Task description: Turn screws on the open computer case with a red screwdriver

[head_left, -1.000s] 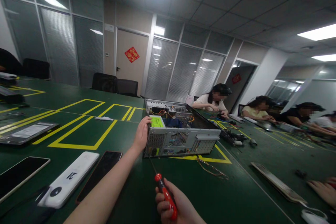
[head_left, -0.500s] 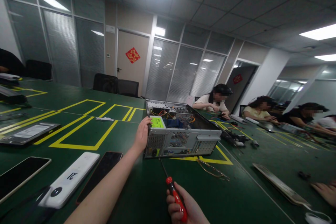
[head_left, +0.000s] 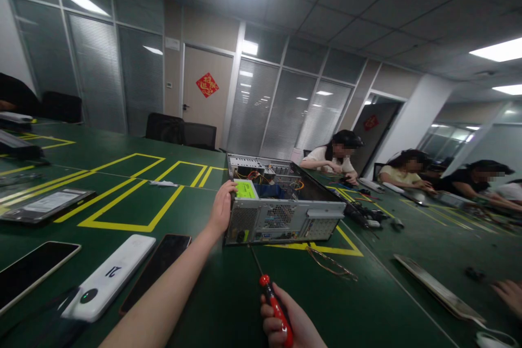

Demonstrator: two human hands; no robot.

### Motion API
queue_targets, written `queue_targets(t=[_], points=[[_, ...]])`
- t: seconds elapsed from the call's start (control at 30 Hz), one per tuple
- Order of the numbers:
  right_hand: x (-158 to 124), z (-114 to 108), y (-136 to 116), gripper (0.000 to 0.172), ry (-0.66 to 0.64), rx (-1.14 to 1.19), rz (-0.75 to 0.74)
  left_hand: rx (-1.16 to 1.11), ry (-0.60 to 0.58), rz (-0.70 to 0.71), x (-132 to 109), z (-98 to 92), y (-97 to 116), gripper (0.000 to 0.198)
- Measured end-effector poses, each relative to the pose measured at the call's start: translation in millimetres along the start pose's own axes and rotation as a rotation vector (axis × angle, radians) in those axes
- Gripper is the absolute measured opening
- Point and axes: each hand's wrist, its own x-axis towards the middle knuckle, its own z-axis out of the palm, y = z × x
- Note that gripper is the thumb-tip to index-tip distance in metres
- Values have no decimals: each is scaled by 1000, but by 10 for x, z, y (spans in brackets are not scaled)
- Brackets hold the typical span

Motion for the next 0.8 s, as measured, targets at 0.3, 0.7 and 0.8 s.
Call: queue_targets(t=[0.3,0.7,0.8], points=[[-5,-20,-2,48,8,10,6,10,-6,-6,1,-2,8,38],[-30,4,6,47,23,15,-8,19,-10,-18,-1,-1,4,39],[-28,1,11,48,20,-8,-3,21,-3,-15,2,-3,14,39]])
